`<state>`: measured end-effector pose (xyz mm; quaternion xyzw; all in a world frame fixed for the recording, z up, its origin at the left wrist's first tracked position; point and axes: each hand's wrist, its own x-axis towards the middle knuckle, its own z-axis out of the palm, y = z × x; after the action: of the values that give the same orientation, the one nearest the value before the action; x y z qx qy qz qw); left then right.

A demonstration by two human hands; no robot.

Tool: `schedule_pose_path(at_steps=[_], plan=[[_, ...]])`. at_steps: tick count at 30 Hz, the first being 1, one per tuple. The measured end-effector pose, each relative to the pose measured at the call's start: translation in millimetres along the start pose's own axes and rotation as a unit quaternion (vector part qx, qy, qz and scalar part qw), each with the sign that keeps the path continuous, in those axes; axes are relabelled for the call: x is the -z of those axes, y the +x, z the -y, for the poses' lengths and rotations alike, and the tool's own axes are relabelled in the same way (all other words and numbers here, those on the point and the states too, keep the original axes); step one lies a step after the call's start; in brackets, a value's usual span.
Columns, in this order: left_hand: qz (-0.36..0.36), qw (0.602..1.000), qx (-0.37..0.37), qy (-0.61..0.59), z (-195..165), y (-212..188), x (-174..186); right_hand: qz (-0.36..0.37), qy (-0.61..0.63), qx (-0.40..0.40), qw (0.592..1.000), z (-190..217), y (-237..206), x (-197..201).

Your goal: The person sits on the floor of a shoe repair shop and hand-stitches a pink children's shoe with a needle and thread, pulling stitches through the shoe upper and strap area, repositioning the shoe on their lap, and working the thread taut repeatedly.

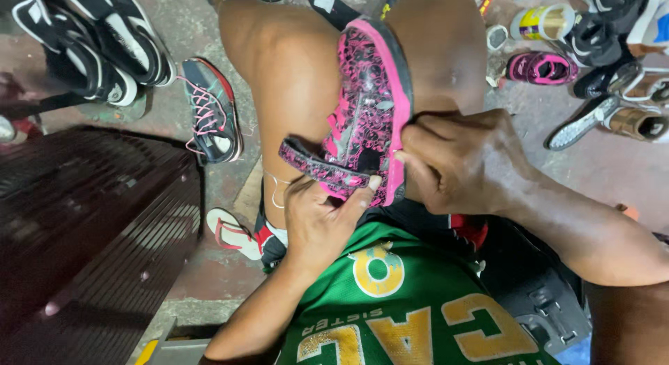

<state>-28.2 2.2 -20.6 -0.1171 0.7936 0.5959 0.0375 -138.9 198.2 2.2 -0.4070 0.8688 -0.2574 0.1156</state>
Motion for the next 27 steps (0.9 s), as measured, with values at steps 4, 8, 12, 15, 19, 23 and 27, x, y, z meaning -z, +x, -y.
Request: schedule_pose_path(at_steps=[4, 8, 12, 15, 19, 23, 27], plan=[[0.024, 1.000, 0.003, 0.019, 9, -18, 7, -0.015, 0.027, -0.008, 0.999, 6, -6, 3], [-0.053, 0.993, 0.046, -0.098, 19, -43, 33, -0.029, 0.124, -0.044, 0.991, -2, -17, 6], [-0.170, 0.984, 0.051, -0.015, 27, -54, 93, -0.040, 0.147, -0.082, 0.985, -2, -30, -5], [-0.216, 0.946, -0.053, 0.234, 27, -57, 101, -0.038, 0.138, -0.084, 0.986, -3, -36, -9], [-0.074, 0.968, -0.170, 0.168, 27, -59, 60, -0.019, 0.148, -0.133, 0.980, -1, -39, -10], [-0.054, 0.958, -0.185, 0.210, 39, -67, 44, -0.007, 0.171, -0.150, 0.974, 3, -39, -8], [-0.031, 0.991, -0.057, -0.118, 49, -75, 56, 0.003, 0.169, -0.143, 0.975, 6, -43, -6]])
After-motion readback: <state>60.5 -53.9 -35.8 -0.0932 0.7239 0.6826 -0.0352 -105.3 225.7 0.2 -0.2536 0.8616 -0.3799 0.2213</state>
